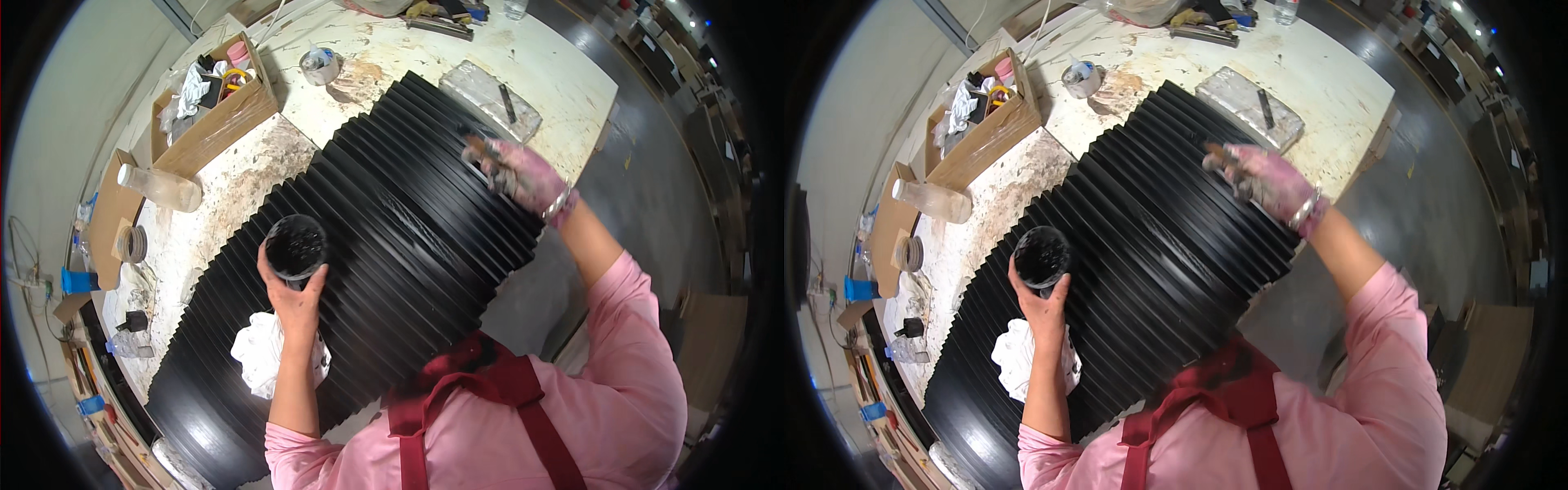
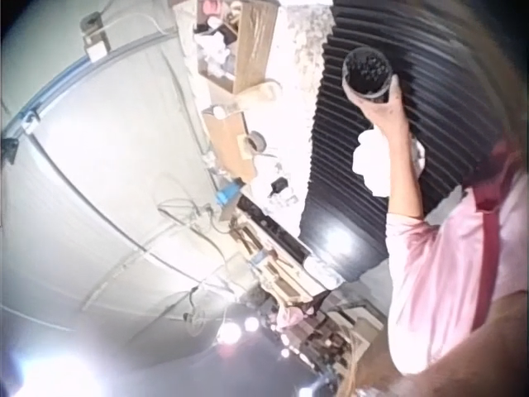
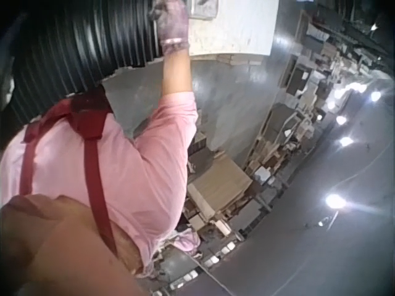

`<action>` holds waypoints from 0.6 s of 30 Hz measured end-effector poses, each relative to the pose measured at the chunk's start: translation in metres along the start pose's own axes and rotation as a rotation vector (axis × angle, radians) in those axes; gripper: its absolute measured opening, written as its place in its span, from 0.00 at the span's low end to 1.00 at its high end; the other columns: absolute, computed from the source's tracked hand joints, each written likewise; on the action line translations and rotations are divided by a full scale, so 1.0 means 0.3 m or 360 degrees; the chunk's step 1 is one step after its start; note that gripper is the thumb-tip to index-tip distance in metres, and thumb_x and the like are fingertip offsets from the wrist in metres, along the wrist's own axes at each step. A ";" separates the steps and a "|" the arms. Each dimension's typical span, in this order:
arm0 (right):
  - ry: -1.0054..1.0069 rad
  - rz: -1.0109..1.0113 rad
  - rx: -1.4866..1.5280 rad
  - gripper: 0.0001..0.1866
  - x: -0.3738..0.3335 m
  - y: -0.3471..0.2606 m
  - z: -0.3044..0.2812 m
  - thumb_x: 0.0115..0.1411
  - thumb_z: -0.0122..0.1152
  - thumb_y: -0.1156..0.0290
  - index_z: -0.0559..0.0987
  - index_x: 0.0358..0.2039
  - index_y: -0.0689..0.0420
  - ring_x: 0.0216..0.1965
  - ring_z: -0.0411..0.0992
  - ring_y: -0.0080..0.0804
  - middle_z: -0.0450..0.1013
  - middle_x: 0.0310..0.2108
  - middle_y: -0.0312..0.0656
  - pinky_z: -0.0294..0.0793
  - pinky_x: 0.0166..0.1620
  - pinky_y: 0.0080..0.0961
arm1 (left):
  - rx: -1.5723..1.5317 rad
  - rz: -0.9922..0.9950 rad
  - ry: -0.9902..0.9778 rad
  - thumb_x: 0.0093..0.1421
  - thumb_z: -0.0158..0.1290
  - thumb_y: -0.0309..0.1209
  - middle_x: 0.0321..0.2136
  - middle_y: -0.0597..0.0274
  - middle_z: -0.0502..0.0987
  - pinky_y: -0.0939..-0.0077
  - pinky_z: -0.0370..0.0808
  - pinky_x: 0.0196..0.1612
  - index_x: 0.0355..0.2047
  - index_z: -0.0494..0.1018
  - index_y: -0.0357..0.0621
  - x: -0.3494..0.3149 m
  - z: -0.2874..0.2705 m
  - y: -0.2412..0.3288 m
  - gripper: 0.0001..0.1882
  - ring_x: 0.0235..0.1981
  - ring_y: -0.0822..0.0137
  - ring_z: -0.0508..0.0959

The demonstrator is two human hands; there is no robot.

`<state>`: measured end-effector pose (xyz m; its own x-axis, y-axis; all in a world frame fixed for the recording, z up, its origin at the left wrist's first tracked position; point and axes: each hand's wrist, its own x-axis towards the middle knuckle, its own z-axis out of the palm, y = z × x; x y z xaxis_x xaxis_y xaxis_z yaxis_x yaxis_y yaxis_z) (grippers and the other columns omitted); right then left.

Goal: The person applies a black substance to a series of wooden slats using a small brush. They use a white cloth to wipe the surface and then carefully brush the black substance into the grooves of the slats, handling a black circular container of the substance throughout.

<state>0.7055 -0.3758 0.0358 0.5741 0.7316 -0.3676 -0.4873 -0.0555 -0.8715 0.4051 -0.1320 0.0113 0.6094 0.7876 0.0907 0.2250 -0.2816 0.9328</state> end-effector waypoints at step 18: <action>-0.0281 -0.0416 -0.2075 0.13 0.698 -0.339 0.068 0.60 0.56 0.66 0.80 0.39 0.62 0.30 0.66 0.18 0.74 0.28 0.34 0.68 0.34 0.20 | 0.0114 -0.0250 0.0271 0.39 0.67 0.45 0.57 0.47 0.63 0.60 0.63 0.62 0.66 0.49 0.42 0.009 0.009 -0.103 0.57 0.58 0.52 0.67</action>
<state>0.8619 -0.2030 0.0540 0.4135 0.8919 -0.1832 0.6581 -0.4318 -0.6168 0.4020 -0.1226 -0.0182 0.4273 0.9040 0.0096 0.3641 -0.1818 0.9135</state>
